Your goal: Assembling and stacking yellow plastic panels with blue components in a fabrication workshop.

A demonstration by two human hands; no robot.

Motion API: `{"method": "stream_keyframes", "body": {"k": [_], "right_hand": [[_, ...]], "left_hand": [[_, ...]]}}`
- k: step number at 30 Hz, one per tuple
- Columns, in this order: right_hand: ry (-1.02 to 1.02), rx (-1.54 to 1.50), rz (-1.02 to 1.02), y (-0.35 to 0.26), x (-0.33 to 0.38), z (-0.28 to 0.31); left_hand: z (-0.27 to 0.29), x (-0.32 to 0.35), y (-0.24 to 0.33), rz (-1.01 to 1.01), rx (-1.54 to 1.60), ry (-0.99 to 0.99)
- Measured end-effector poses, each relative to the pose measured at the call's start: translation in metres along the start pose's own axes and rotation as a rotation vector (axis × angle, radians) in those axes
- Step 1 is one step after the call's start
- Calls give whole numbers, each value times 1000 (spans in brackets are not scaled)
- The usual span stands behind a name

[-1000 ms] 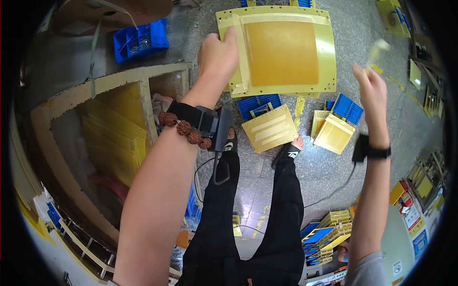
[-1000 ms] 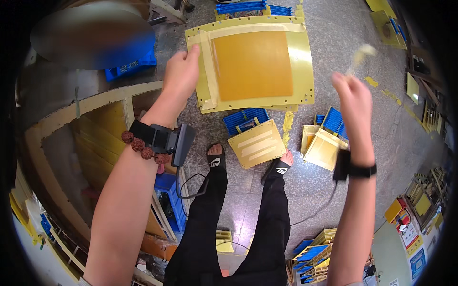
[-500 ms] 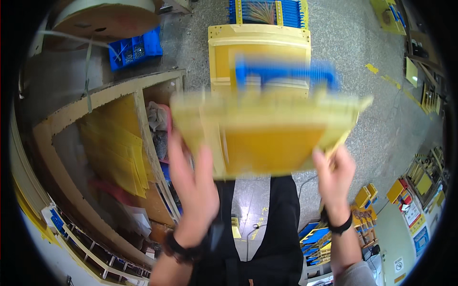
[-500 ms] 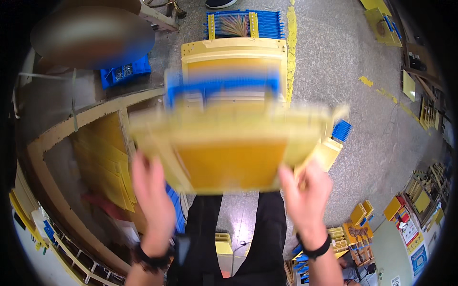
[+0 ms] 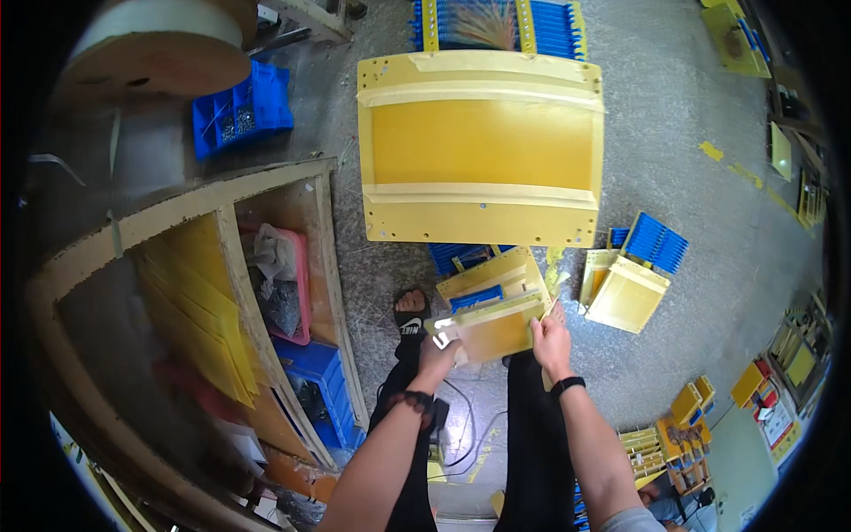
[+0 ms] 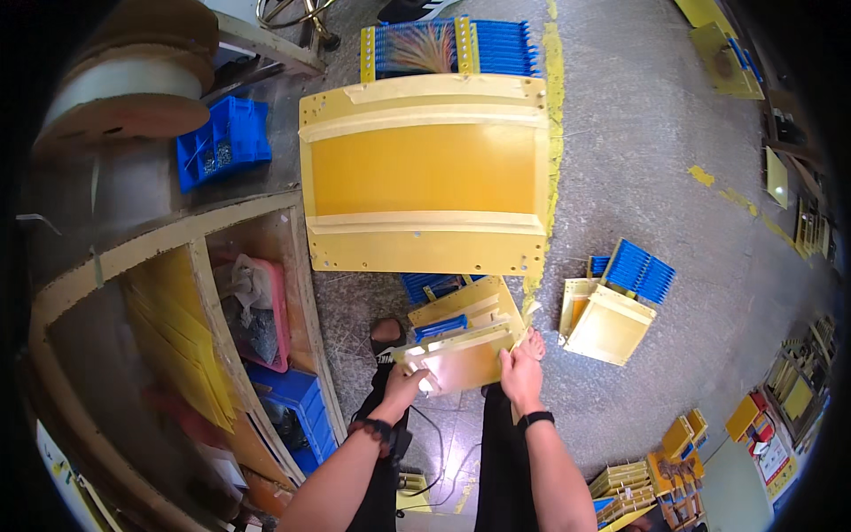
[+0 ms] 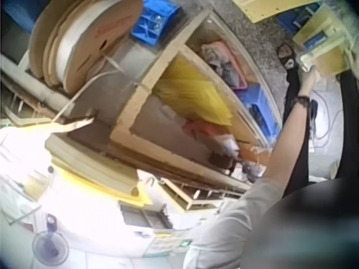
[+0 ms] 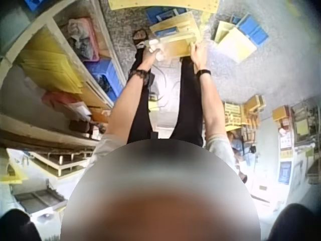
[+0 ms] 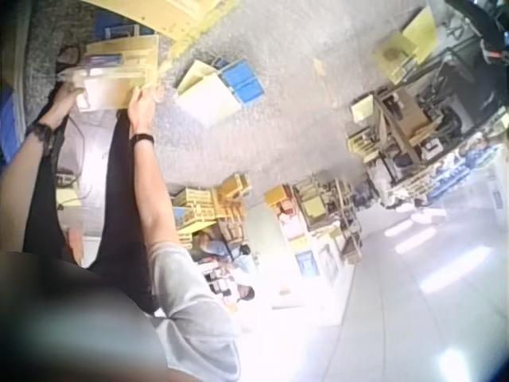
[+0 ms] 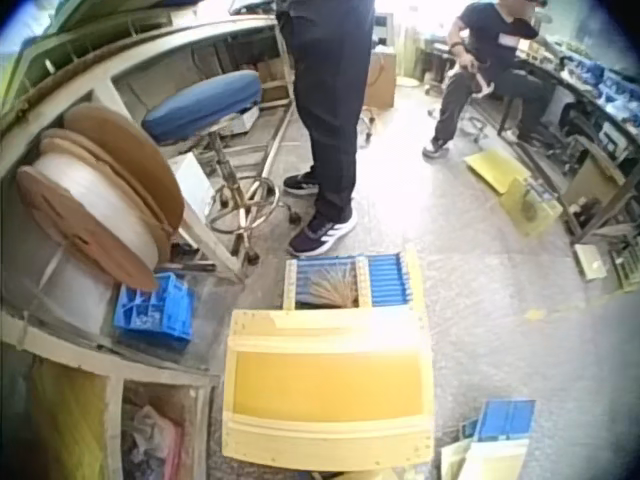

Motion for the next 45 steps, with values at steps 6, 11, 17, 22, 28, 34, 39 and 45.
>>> {"method": "stream_keyframes", "body": {"k": [6, 11, 17, 22, 28, 34, 39, 45], "right_hand": [[-60, 54, -44, 54, -62, -1], [320, -260, -4, -1, -47, 82], [433, -522, 411, -204, -39, 216], [286, -267, 281, -269, -61, 209], [370, -372, 362, -297, -42, 213], [258, -533, 470, -258, 76, 204], [70, -771, -88, -94, 120, 117], [152, -432, -312, 75, 37, 3]], "left_hand": [[-28, -49, 33, 2, 111, 27], [51, -32, 85, -196, -336, 307], [175, 54, 273, -612, 326, 485], [188, 47, 370, -520, 374, 371], [158, 47, 399, -624, 371, 259], [131, 183, 281, -796, 534, 458], [42, 177, 107, -268, 609, 351], [-54, 45, -5, 87, 810, 364]]}}
Point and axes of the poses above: each hand's wrist, its own x-axis away from the middle knuckle, its own z-axis out of the back of the hand, y = z × x, the point moved 4 cm from there along -x, towards the middle knuckle, and after that the axes turned 6 degrees about -x, right-handed, at the moved point
